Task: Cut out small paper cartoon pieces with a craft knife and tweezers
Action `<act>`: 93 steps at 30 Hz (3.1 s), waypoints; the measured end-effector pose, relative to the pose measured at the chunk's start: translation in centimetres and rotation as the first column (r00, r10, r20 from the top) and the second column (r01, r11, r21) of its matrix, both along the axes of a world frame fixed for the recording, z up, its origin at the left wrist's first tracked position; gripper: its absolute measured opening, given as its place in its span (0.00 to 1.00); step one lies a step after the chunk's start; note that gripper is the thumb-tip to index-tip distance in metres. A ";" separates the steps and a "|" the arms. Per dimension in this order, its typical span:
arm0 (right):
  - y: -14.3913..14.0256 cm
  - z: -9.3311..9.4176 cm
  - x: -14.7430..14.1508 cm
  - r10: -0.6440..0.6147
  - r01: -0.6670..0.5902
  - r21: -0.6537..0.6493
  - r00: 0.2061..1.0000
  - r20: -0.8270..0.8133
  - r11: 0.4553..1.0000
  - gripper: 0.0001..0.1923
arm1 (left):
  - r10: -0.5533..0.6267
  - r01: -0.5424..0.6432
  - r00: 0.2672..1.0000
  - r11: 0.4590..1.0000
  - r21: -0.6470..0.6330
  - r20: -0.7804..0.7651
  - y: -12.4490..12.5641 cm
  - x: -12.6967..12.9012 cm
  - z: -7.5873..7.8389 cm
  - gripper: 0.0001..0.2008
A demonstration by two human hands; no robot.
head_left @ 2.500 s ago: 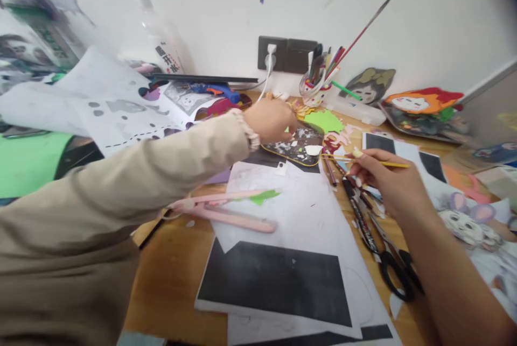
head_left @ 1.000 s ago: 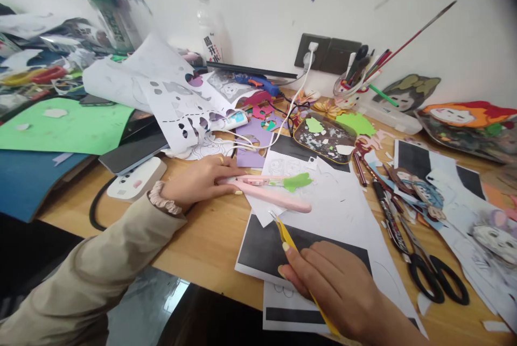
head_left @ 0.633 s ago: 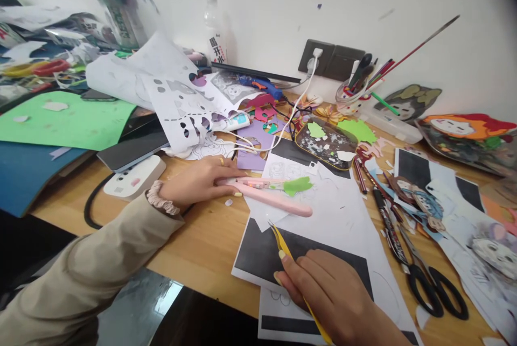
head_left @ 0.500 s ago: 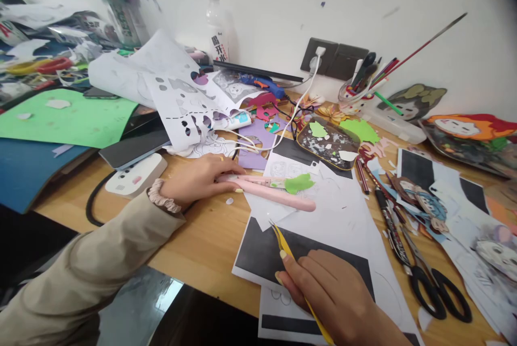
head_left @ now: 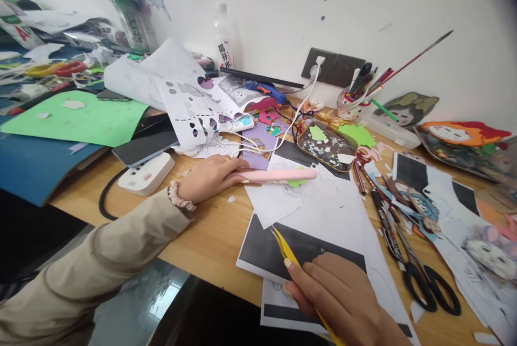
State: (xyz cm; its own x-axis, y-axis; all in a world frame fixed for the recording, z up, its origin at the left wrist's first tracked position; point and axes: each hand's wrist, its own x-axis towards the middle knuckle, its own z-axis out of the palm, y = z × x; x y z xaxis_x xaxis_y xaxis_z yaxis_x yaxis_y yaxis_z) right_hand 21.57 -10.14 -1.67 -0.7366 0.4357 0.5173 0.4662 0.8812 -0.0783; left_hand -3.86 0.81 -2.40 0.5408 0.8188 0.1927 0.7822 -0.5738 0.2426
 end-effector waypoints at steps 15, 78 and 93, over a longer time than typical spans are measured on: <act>0.4 0.9 2.4 -0.718 0.527 -0.518 0.632 -0.291 0.674 0.08 | 0.010 -0.008 0.998 0.999 0.031 -0.058 -0.2 0.2 0.0 0.18; 2.1 1.6 0.8 -0.816 0.246 -0.861 0.508 -0.276 0.445 0.13 | 0.129 -0.139 0.990 0.963 0.232 0.057 0.2 0.5 0.7 0.16; 4.2 0.2 1.9 -0.847 0.213 -0.910 0.484 -0.219 0.357 0.15 | -0.002 -0.005 0.999 0.984 0.177 0.040 1.1 2.0 -0.5 0.17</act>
